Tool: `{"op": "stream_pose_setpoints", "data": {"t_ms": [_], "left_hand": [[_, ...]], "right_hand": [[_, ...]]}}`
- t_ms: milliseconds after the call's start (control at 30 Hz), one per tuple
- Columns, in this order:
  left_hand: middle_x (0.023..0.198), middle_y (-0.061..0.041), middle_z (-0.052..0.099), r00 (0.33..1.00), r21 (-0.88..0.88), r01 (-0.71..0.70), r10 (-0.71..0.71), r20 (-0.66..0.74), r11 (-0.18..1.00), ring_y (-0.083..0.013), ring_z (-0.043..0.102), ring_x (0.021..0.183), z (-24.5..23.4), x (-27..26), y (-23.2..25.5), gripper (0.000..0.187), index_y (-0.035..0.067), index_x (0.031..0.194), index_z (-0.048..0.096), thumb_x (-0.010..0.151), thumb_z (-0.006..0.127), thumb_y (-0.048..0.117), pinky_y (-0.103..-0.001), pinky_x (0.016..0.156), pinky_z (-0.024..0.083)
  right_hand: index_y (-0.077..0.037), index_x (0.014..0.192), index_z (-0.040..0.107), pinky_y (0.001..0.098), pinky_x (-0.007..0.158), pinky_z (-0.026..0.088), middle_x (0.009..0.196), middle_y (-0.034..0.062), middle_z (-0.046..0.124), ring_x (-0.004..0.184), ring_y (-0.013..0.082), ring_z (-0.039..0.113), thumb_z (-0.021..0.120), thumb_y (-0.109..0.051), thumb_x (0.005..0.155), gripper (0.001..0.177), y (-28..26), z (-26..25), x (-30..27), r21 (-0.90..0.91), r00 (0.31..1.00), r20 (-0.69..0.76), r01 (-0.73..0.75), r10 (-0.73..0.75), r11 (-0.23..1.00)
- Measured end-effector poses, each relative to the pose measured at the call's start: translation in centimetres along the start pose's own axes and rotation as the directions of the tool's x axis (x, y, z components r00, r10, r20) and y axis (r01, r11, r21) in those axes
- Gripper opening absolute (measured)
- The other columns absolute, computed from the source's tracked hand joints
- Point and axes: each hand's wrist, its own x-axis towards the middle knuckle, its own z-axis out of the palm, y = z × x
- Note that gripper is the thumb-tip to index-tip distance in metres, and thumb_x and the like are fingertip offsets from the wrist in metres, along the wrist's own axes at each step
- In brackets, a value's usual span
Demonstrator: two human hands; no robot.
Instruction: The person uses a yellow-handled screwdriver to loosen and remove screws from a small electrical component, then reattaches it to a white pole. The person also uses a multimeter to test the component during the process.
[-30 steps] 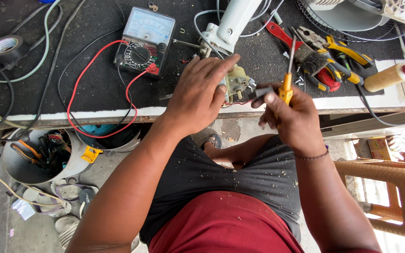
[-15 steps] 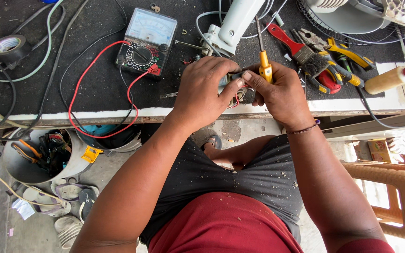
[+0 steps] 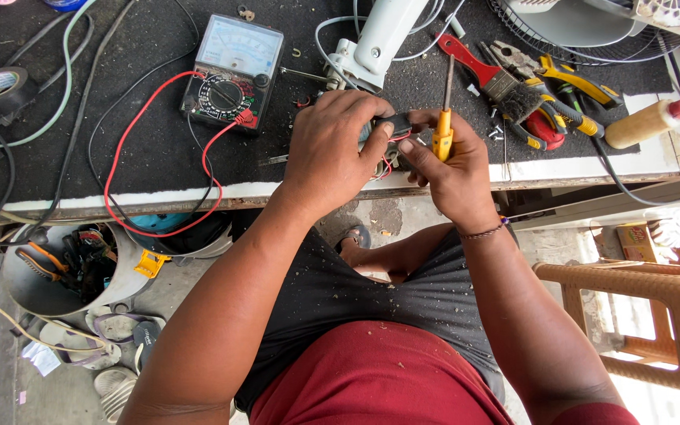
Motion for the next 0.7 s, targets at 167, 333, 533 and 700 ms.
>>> {"op": "stream_pose_setpoints", "data": {"t_ms": [167,333,533,700], "left_hand": [[0.101,-0.004,0.070,0.999,-0.007,0.033,-0.033,0.035,0.999,-0.0333,0.069,0.104,-0.3,-0.2,-0.3,0.017,0.018,0.112,0.069,0.098,0.065,0.027,-0.049,0.077,0.059],[0.102,-0.013,0.070,0.989,-0.095,0.075,-0.062,0.134,0.993,-0.0415,0.067,0.106,-2.2,0.8,1.1,0.027,0.010,0.113,0.072,0.098,0.067,0.033,-0.058,0.081,0.056],[0.100,-0.006,0.071,0.990,-0.039,0.047,-0.041,0.136,0.998,-0.0358,0.069,0.103,-0.8,0.5,-0.1,0.029,0.019,0.114,0.076,0.090,0.075,0.036,-0.053,0.077,0.057],[0.111,0.004,0.072,0.992,-0.015,0.072,-0.070,0.108,0.997,-0.0269,0.060,0.100,-0.9,0.3,0.1,0.029,0.021,0.116,0.077,0.093,0.074,0.037,-0.043,0.081,0.049]], "right_hand": [[0.002,0.120,0.065,0.0256,0.048,0.055,0.101,0.0157,0.063,0.054,0.0165,0.067,0.079,-0.001,0.093,0.031,-0.5,0.8,0.2,-0.001,1.000,-0.020,0.004,-0.004,1.000],[0.002,0.119,0.065,0.0254,0.048,0.054,0.101,0.0164,0.065,0.055,0.0164,0.067,0.080,-0.005,0.094,0.030,0.4,0.9,0.1,-0.017,0.999,-0.045,0.009,-0.009,1.000],[0.002,0.124,0.066,0.0266,0.049,0.055,0.099,0.0156,0.065,0.055,0.0168,0.067,0.083,-0.003,0.090,0.038,-1.9,-0.3,-0.5,-0.051,0.997,-0.075,-0.012,0.009,0.999],[-0.009,0.118,0.065,0.0241,0.058,0.059,0.092,0.0070,0.063,0.075,0.0126,0.061,0.059,-0.017,0.111,0.012,-2.0,-8.3,0.6,-0.177,0.977,-0.201,-0.109,0.073,0.978]]}}
